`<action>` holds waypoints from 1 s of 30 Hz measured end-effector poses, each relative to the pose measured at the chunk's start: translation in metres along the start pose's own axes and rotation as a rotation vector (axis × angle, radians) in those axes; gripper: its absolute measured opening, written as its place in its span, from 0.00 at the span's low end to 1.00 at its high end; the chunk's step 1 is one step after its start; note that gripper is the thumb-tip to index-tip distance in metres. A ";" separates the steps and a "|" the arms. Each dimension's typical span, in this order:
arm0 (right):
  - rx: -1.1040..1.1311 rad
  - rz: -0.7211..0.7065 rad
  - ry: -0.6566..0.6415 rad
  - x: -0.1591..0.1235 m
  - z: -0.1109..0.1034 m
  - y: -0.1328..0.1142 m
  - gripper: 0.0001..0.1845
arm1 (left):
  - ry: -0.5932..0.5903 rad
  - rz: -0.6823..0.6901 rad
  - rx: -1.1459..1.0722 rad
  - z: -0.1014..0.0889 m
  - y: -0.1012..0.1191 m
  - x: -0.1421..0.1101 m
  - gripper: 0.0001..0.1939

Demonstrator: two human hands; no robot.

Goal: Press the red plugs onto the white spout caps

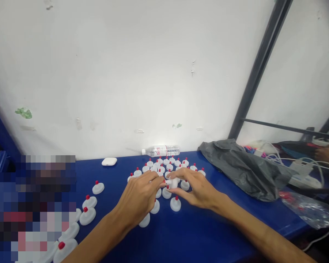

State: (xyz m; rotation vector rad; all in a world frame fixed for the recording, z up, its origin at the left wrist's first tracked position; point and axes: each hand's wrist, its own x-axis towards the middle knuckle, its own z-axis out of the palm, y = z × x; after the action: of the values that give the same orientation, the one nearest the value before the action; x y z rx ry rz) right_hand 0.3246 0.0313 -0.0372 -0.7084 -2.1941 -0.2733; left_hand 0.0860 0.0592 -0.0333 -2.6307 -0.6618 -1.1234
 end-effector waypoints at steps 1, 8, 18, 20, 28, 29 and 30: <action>-0.008 -0.018 0.004 0.000 0.001 0.000 0.14 | -0.002 -0.002 -0.009 -0.001 0.001 0.000 0.17; -0.091 -0.155 -0.012 0.000 -0.002 -0.003 0.12 | -0.014 -0.062 -0.099 0.003 0.006 -0.004 0.17; -0.073 0.030 0.036 0.014 -0.013 0.001 0.15 | -0.229 -0.318 -0.239 -0.022 -0.007 0.012 0.19; -0.092 0.114 0.052 0.013 -0.019 0.010 0.12 | -0.299 -0.367 -0.213 -0.027 -0.016 0.014 0.19; -0.148 0.307 0.025 -0.001 -0.033 0.037 0.03 | -0.701 -0.524 -0.249 -0.038 -0.046 0.005 0.18; -0.146 0.307 0.011 -0.001 -0.034 0.038 0.03 | -0.750 -0.535 -0.286 -0.040 -0.048 0.004 0.17; -0.144 0.303 -0.005 0.000 -0.034 0.038 0.03 | -0.795 -0.546 -0.322 -0.041 -0.049 0.004 0.16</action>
State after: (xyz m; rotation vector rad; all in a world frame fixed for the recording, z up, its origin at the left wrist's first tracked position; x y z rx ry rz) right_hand 0.3680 0.0481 -0.0160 -1.1085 -2.0502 -0.2743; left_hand 0.0386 0.0887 -0.0017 -3.2701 -1.5193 -0.2029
